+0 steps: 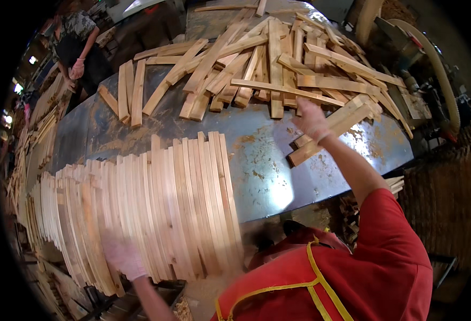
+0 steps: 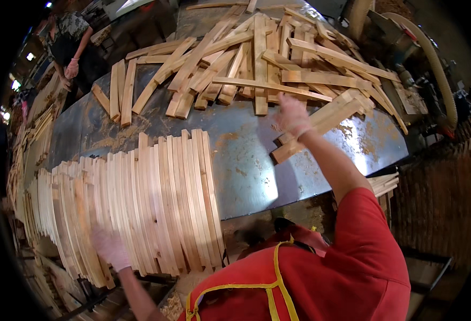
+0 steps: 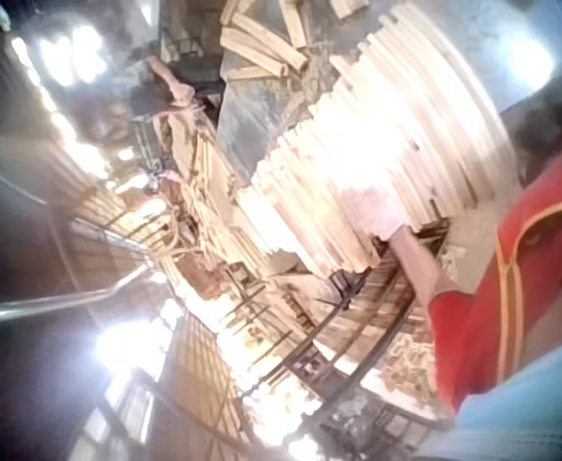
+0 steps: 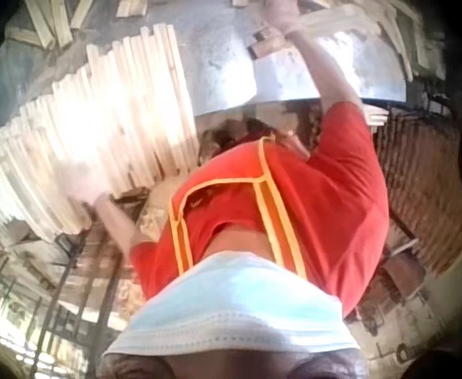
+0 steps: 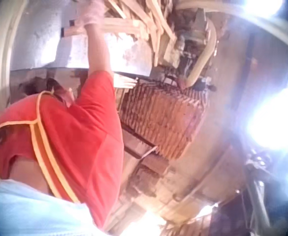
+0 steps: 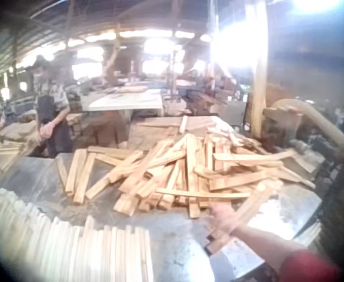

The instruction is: The person repeatedly picks up thin wooden planks from a disorganized pile on a metal table and stacks them neatly. They handle the planks one at a time, aligning them into a growing stack before occasionally moving the entire stack to a nearby rack.

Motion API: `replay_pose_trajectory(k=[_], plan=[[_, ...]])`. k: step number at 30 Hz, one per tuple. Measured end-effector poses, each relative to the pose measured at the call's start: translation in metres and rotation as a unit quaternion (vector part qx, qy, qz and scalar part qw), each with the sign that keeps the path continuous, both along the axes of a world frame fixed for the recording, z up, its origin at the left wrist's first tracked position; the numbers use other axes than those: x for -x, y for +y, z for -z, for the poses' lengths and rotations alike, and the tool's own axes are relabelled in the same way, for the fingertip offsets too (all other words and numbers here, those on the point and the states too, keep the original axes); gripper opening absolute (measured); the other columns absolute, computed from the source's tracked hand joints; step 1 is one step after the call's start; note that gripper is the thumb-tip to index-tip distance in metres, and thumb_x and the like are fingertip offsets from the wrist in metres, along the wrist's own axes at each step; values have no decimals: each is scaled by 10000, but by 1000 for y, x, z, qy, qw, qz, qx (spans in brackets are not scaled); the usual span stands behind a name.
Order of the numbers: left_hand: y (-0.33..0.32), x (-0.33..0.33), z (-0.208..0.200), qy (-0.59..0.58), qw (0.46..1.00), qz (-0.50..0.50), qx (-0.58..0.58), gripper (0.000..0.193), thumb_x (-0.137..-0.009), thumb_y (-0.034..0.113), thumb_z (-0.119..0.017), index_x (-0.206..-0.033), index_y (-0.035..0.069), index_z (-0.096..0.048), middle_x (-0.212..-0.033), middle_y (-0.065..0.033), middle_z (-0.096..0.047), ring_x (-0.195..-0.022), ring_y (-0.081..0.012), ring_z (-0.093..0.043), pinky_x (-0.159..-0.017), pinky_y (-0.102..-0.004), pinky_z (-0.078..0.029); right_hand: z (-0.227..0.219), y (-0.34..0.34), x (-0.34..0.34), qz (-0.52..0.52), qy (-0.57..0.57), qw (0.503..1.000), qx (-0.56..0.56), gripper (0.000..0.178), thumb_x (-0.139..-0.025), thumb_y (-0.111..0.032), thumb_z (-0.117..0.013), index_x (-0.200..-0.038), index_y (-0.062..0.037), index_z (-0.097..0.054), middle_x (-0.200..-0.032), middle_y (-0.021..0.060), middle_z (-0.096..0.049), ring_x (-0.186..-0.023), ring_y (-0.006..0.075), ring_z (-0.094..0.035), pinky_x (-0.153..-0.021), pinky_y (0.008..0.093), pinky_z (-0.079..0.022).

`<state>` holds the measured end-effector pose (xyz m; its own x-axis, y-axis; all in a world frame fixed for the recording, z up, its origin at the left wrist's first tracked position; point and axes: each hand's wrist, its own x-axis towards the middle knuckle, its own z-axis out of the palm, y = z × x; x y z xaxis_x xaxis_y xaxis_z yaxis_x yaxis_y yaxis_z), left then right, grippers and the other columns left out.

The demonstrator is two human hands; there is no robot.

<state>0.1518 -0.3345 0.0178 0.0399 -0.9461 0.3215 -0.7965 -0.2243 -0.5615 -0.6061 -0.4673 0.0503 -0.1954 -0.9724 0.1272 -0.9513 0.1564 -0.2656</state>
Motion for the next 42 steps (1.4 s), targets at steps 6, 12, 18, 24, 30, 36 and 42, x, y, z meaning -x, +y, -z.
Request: replay_pose_trajectory(k=[6,12,18,24,30,36,42], plan=[[36,321,-29,346,895,228,-164,741,-960,387,-684,-1587,83,-433,-1643,-152,-410,-1552,-341,-335,-1276,-533,-256,1,-65,85,57,193,972,-120,494,-898,-265,-718,-1336,-83,-578,-1197,137,-705,-1147,357,-668,-952,464,-541],[40,442,-95,352,873,326,-89,827,-810,436,-788,-1497,53,-534,-1511,-194,-512,-1429,-426,-446,-1177,-581,-372,-51,-36,26,-245,238,936,-82,290,-949,-234,-646,-1213,-119,-677,-1014,70,-723,-1033,306,-681,-904,447,-530],[-6,461,-89,350,836,72,-416,486,-963,388,-655,-1320,67,-584,-1174,-149,-677,-1084,-320,-667,-1000,-540,-516,-71,58,-38,-530,54,844,55,401,-803,-188,-745,-1175,-64,-664,-1083,104,-658,-1101,332,-614,-989,462,-503],[17,338,-104,381,869,-22,-314,394,-1059,279,-529,-1428,151,-575,-1114,-132,-712,-994,-306,-714,-958,-482,-555,4,84,86,-313,122,940,-60,851,-702,-163,-853,-1466,-20,-508,-1389,216,-591,-1302,458,-537,-1128,546,-434],[25,152,-89,419,872,-229,-102,596,-1072,327,-499,-1647,241,-365,-1196,-133,-707,-1004,-296,-710,-902,-458,-569,57,63,155,-162,134,966,-148,997,-801,-117,-795,-1650,-77,-273,-1376,236,-597,-1225,445,-602,-1033,507,-509],[1,-25,-132,251,907,-312,-134,666,-1032,229,-513,-1662,226,-295,-1211,-162,-681,-1066,-316,-707,-882,-435,-568,24,58,31,-98,-146,968,-182,982,-882,-49,-680,-1712,-175,-172,-1397,245,-625,-1015,365,-689,-860,438,-562],[-16,-105,-87,134,938,-287,-143,709,-963,209,-582,-1634,219,-354,-1481,-148,-581,-1319,-319,-597,-1044,-467,-497,65,68,-55,73,-411,883,-216,526,-994,-294,-641,-1430,-19,-533,-845,82,-669,-758,174,-622,-703,350,-527]])
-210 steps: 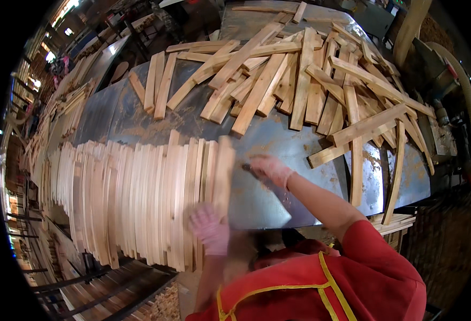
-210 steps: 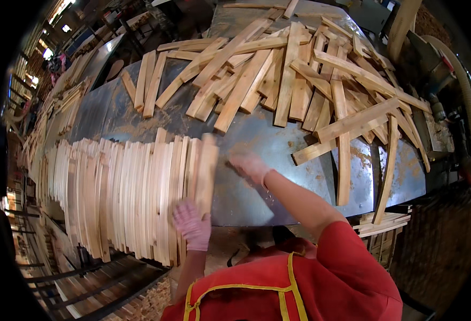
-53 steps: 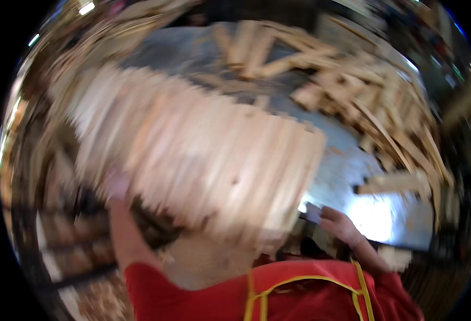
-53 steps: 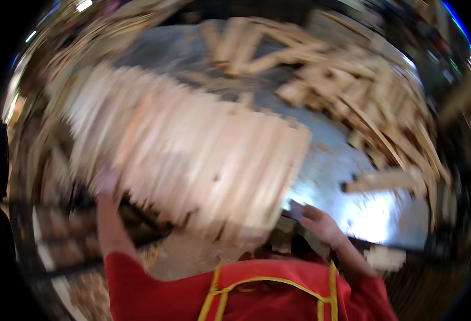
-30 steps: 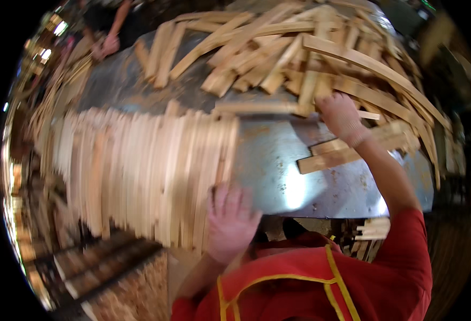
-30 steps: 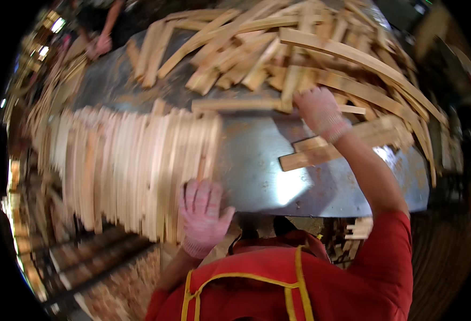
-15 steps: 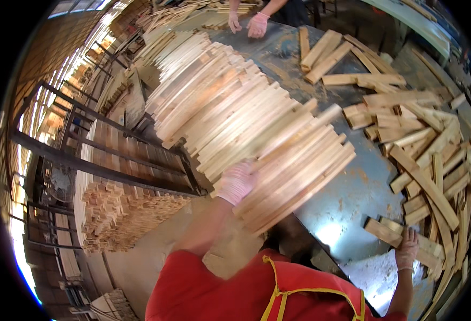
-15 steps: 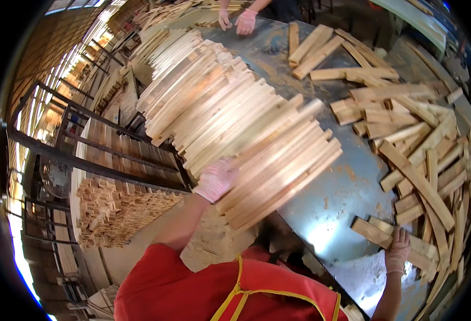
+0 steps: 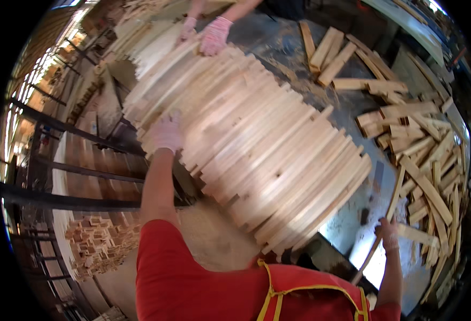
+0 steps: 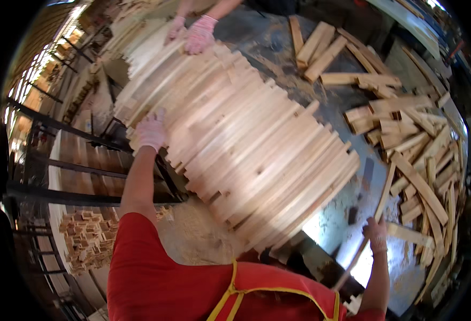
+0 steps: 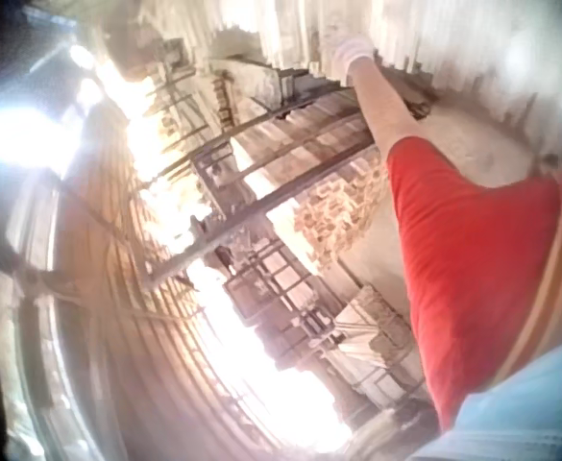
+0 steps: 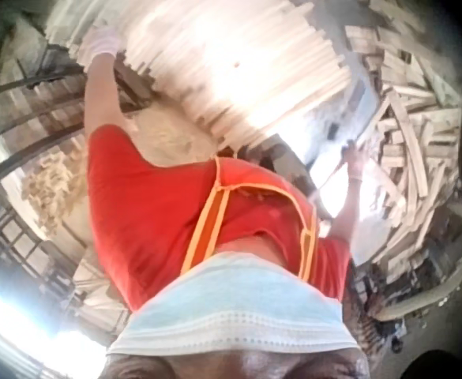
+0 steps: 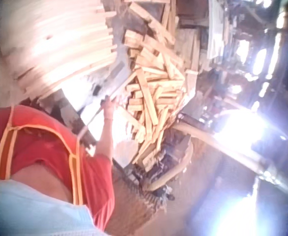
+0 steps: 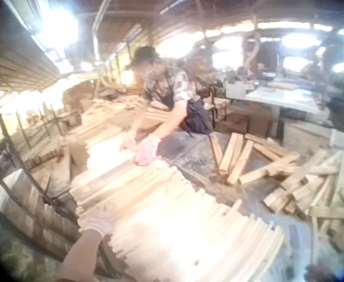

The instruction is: The person repeatedly picks up thin wooden planks from a disorganized pile on a metal table and stacks them neatly. They handle the planks one at a time, aligning them into a growing stack before occasionally moving the entire stack to a nearby rack.

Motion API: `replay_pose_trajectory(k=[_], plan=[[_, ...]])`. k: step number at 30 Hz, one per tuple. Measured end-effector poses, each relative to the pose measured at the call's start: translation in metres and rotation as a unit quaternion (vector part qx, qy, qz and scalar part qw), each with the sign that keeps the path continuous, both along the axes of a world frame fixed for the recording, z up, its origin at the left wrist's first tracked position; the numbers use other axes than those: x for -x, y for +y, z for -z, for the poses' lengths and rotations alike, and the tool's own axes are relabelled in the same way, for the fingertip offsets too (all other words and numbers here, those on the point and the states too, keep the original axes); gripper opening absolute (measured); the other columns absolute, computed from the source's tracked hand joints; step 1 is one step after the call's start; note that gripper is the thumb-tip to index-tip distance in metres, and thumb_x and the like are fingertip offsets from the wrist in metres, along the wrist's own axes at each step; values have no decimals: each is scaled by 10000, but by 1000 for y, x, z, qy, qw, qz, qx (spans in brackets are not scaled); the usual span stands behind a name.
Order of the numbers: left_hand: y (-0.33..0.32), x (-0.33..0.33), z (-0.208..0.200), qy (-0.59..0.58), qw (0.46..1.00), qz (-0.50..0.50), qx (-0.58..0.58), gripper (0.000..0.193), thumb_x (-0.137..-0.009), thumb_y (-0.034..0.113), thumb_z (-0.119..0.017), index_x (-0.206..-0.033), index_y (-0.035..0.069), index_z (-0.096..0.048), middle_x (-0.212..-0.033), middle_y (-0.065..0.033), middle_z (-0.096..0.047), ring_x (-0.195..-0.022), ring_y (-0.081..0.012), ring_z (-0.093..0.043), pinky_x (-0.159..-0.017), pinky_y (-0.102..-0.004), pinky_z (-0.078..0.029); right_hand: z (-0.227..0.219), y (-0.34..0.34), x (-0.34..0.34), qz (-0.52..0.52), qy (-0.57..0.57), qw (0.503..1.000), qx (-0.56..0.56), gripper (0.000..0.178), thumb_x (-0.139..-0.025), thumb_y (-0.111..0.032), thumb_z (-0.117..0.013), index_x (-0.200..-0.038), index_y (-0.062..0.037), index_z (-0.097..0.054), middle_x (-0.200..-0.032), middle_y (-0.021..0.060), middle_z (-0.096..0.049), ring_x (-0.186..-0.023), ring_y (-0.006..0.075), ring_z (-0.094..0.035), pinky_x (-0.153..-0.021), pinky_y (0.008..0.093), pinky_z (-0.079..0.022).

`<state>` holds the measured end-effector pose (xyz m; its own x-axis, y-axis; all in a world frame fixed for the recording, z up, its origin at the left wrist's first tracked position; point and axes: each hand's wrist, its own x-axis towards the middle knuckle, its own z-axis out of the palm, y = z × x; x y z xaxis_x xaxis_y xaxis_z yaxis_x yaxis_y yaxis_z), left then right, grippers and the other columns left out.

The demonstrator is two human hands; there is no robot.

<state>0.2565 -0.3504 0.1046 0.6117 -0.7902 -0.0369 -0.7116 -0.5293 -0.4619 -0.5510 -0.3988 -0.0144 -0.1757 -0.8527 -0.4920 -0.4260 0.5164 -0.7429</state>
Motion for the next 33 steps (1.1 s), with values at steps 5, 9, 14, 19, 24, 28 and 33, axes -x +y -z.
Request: replay_pose_trajectory(k=[5,9,14,19,24,28,33], plan=[[16,-21,34,5,999,7,34,707,-967,254,-604,-1629,225,-356,-1543,-156,-538,-1428,-362,-515,-1161,-498,-424,38,-5,-30,-10,69,998,-1,569,-989,-504,-628,-1145,41,-677,-889,93,-693,-740,176,-640,-647,347,-533],[42,-4,47,-37,993,18,108,753,-962,325,-646,-1638,192,-341,-1613,-175,-454,-1421,-392,-509,-1174,-503,-411,26,-2,-101,-4,-46,998,-49,489,-1008,-453,-672,-1234,-19,-667,-818,29,-638,-667,123,-617,-564,300,-512],[130,95,75,120,922,-60,362,852,-958,413,-667,-1649,82,-294,-1632,-270,-372,-1436,-454,-455,-1204,-520,-359,10,40,-176,-95,-204,974,-10,800,-1003,-340,-734,-1615,4,-350,-1127,70,-694,-870,138,-659,-730,287,-566],[240,268,157,548,517,-395,525,504,-989,414,-711,-1340,89,-550,-1292,-140,-608,-1183,-308,-609,-1008,-426,-489,27,38,-140,-86,-267,958,-55,784,-1017,-262,-712,-1643,-2,-318,-1172,54,-696,-858,120,-630,-746,295,-552],[213,362,176,703,248,-457,485,342,-978,471,-739,-1065,146,-682,-949,-31,-697,-837,-197,-672,-687,-354,-560,33,31,-118,-147,-295,940,-83,753,-996,-241,-732,-1615,6,-380,-1138,49,-685,-822,118,-609,-750,300,-541],[241,356,198,701,281,-426,498,396,-994,455,-726,-1182,108,-704,-1113,-63,-735,-983,-212,-708,-765,-395,-577,8,21,-103,-144,-297,941,-77,715,-983,-213,-734,-1592,1,-427,-1102,58,-660,-873,140,-615,-794,296,-540],[229,361,49,658,568,-199,452,455,-992,393,-753,-1295,58,-700,-1035,15,-693,-931,-111,-629,-812,-264,-519,-61,0,-127,-287,-67,955,39,718,-949,-273,-757,-1566,-44,-468,-1243,118,-666,-1083,206,-619,-968,317,-500]])
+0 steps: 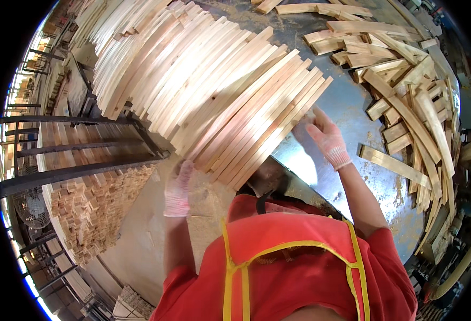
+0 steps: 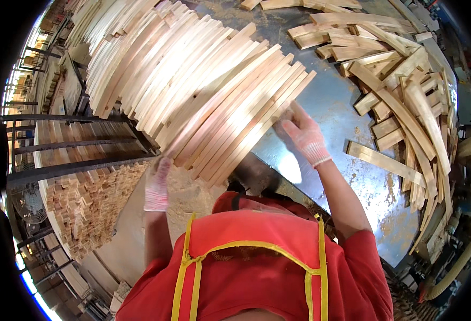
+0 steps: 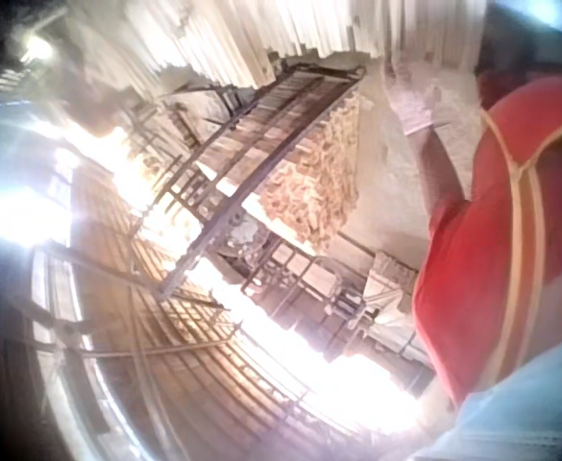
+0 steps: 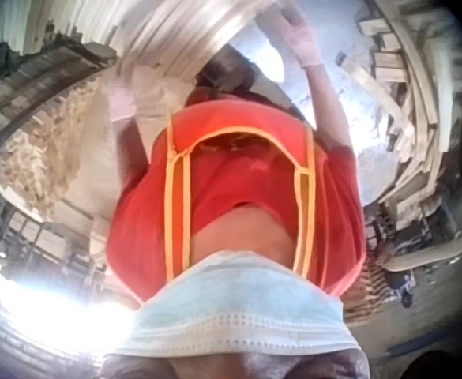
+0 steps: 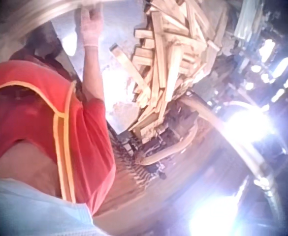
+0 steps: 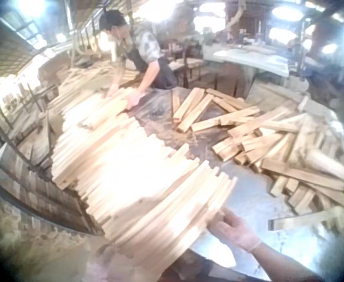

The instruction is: The person repeatedly picks up thin wooden planks from a disorganized pile on a metal table and stacks them neatly. They handle the planks one at a time, aligning them into a growing stack before occasionally moving the entire stack to a nearby rack.

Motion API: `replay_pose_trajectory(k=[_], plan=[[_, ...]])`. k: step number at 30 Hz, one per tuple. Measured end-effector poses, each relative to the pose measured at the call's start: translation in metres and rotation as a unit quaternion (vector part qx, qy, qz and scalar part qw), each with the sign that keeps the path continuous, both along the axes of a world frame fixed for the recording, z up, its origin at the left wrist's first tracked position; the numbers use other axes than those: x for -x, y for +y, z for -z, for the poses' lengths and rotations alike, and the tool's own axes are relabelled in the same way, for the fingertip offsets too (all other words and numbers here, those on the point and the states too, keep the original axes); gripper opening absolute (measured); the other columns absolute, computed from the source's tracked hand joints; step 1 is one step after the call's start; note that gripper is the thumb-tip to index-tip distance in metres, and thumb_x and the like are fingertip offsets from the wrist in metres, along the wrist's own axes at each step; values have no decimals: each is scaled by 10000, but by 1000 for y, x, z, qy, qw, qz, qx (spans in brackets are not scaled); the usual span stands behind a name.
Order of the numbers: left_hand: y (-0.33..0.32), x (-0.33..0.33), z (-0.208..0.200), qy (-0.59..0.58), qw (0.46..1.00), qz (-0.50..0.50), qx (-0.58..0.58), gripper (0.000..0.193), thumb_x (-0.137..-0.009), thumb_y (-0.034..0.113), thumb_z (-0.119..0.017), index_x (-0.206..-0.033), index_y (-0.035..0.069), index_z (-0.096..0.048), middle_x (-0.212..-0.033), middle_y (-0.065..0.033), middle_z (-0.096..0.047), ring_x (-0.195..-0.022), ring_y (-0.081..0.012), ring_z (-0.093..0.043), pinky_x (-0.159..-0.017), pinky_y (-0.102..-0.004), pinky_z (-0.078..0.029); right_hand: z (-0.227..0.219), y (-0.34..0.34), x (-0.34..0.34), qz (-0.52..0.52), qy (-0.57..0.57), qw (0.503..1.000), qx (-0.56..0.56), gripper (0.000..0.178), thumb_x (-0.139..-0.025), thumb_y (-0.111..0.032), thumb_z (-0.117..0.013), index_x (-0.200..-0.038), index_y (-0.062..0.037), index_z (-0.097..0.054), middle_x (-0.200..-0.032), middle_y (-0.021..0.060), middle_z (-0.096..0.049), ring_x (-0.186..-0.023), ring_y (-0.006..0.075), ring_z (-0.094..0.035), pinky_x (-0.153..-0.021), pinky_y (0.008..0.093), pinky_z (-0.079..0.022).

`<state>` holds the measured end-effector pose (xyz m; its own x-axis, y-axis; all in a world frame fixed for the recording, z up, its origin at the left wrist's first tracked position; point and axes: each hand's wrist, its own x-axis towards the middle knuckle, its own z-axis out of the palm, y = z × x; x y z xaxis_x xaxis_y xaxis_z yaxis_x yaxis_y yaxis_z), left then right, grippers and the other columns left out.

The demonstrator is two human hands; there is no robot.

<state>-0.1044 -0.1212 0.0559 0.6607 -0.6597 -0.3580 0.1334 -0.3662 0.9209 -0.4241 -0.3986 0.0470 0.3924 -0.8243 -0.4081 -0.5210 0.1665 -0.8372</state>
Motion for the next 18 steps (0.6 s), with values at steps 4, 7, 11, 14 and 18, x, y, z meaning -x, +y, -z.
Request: replay_pose_trajectory(k=[4,7,11,14,18], plan=[[-38,-9,-79,30,997,51,45,458,-921,255,-819,-1308,42,-699,-1212,-55,-689,-1084,-134,-634,-953,-291,-531,-18,-41,-79,-149,65,884,438,790,-867,-151,-781,-1587,-105,-458,-1287,117,-689,-1329,342,-565,-1100,437,-474],[-67,-5,-131,-24,973,214,83,616,-893,305,-838,-1402,30,-627,-1409,-140,-632,-1366,-254,-531,-1132,-366,-450,-50,-82,-127,-236,150,808,518,618,-844,-240,-809,-1424,-151,-615,-1316,105,-688,-1376,369,-517,-1133,464,-432],[-80,-40,-101,-238,935,261,25,880,-899,350,-829,-1592,28,-392,-1562,-216,-522,-1505,-342,-436,-1234,-427,-372,-115,-86,-174,-221,160,852,446,431,-882,-334,-801,-1252,-133,-709,-1126,119,-716,-1151,327,-653,-1031,466,-498],[-106,-39,-75,-352,903,245,-27,1025,-916,364,-810,-1668,31,-197,-1565,-256,-501,-1502,-364,-435,-1262,-464,-332,-151,-54,-221,-44,-1,901,432,336,-923,-293,-787,-1173,-75,-735,-1006,174,-721,-959,333,-707,-870,419,-568],[-167,-62,-41,-295,939,176,4,976,-927,356,-756,-1664,31,-206,-1385,-272,-616,-1235,-360,-638,-1068,-450,-509,-172,26,-284,-108,-28,986,127,602,-908,-188,-804,-1458,-54,-597,-1183,207,-743,-1035,256,-733,-932,407,-578]])
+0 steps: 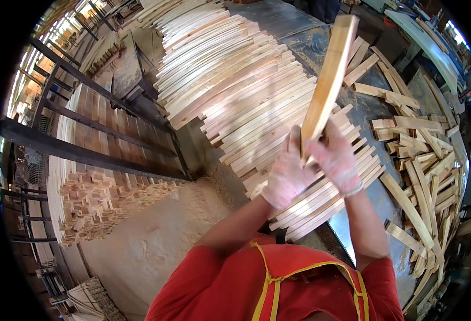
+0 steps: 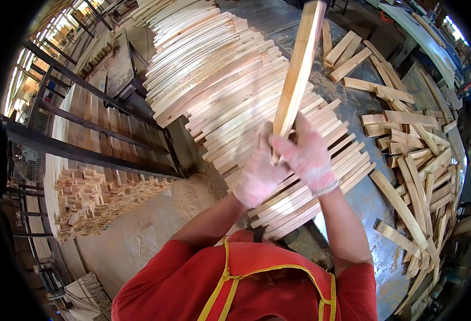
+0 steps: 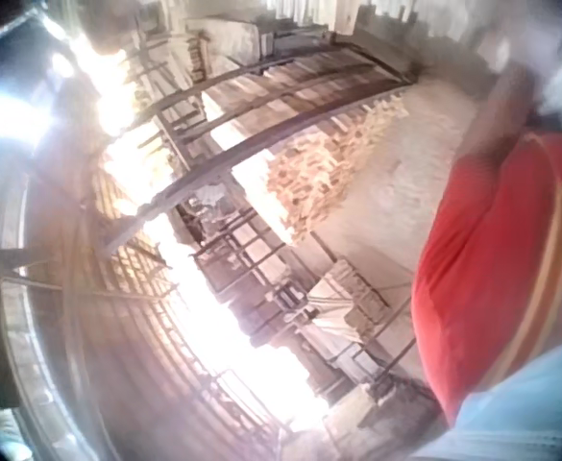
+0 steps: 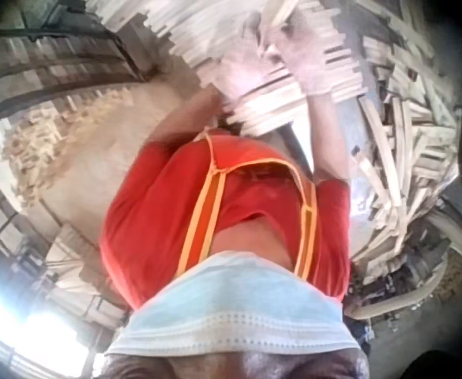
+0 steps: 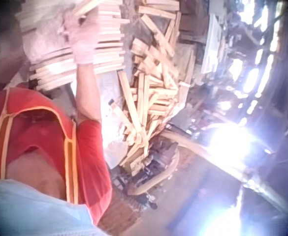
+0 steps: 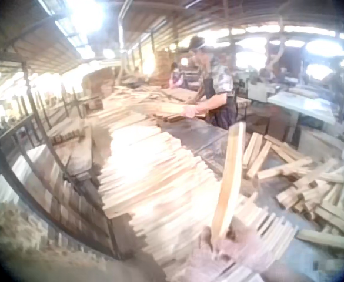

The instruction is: The person repeatedly picks up thin wooden planks from a disorganized pile on a metal table and stacks them neatly. They handle the planks one at a time, aligning them into a growing stack before occasionally moving the entire stack to a nearby rack.

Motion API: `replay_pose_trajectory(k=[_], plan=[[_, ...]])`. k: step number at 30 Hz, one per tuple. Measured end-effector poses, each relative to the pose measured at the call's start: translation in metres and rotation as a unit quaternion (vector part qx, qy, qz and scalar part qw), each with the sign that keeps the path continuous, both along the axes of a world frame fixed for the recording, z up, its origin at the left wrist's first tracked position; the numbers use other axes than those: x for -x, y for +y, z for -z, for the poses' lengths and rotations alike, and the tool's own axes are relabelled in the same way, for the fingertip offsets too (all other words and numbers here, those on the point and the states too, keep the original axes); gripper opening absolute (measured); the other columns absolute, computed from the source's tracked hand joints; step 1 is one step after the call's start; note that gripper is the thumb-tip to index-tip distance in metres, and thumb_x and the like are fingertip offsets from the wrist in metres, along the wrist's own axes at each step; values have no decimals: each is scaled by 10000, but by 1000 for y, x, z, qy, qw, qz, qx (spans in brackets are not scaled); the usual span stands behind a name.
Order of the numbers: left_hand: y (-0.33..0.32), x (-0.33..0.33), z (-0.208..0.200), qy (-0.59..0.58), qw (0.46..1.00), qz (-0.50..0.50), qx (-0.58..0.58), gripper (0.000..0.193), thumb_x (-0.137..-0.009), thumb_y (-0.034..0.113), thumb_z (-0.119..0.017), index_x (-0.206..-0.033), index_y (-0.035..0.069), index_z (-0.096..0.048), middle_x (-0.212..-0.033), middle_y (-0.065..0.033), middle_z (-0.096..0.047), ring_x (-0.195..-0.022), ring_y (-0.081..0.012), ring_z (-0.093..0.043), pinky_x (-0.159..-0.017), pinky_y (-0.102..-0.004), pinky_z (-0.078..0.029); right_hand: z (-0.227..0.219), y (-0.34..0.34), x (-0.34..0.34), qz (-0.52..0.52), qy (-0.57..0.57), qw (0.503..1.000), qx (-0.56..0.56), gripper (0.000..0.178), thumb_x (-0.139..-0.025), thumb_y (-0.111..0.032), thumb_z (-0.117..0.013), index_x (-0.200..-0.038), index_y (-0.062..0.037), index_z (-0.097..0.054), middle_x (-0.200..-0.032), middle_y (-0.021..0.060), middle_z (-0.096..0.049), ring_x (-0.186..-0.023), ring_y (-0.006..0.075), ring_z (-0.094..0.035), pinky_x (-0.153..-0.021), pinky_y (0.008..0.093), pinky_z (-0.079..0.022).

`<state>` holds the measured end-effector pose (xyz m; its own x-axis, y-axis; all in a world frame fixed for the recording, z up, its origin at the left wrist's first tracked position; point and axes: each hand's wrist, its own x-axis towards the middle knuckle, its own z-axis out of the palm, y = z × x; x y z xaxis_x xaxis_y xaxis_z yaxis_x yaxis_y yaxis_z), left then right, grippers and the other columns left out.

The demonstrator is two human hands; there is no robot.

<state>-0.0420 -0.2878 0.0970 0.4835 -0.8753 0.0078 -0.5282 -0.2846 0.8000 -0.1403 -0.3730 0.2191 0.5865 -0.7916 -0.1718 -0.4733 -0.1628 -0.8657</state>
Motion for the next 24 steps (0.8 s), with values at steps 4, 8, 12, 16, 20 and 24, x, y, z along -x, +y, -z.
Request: replay_pose_trajectory(k=[4,8,12,16,20,24], plan=[[-1,-78,-13,132,982,11,-133,819,-930,338,-714,-1600,15,-372,-1200,-254,-696,-929,-363,-748,-822,-438,-638,98,-10,72,69,-64,994,-55,708,-958,-122,-723,-1582,23,-423,-1473,255,-594,-1360,313,-588,-1150,395,-473],[15,-177,28,-131,960,31,-247,580,-1005,306,-668,-1525,85,-538,-1155,-151,-713,-876,-194,-722,-757,-327,-644,187,13,183,238,109,958,-116,714,-984,-153,-697,-1606,6,-385,-1416,217,-621,-1307,301,-615,-1076,388,-520],[-10,-218,15,-281,910,66,-297,552,-1007,385,-668,-1457,90,-548,-1209,-159,-699,-1084,-317,-713,-961,-429,-576,214,39,196,372,118,860,-329,732,-1004,-269,-697,-1616,-32,-372,-1319,159,-653,-1195,253,-645,-962,377,-559],[-46,-253,17,-375,865,88,-321,608,-1032,367,-628,-1576,181,-431,-1369,-127,-647,-1190,-288,-679,-1000,-410,-565,259,45,179,315,-78,900,-290,617,-986,-280,-753,-1486,-43,-481,-1333,116,-664,-1169,247,-647,-976,411,-550],[-54,-281,54,-321,899,57,-291,560,-978,332,-639,-1487,136,-509,-1327,-167,-669,-1179,-357,-669,-984,-473,-552,270,43,181,293,-60,919,-255,615,-971,-205,-768,-1485,-32,-479,-1321,116,-674,-1170,247,-652,-980,398,-553],[-6,-258,57,-360,931,-42,-43,602,-946,299,-696,-1493,119,-519,-1321,-191,-679,-1179,-386,-667,-1004,-478,-541,271,57,202,288,-114,909,-277,706,-967,-117,-735,-1573,-7,-391,-1383,129,-648,-1205,239,-638,-996,360,-539]])
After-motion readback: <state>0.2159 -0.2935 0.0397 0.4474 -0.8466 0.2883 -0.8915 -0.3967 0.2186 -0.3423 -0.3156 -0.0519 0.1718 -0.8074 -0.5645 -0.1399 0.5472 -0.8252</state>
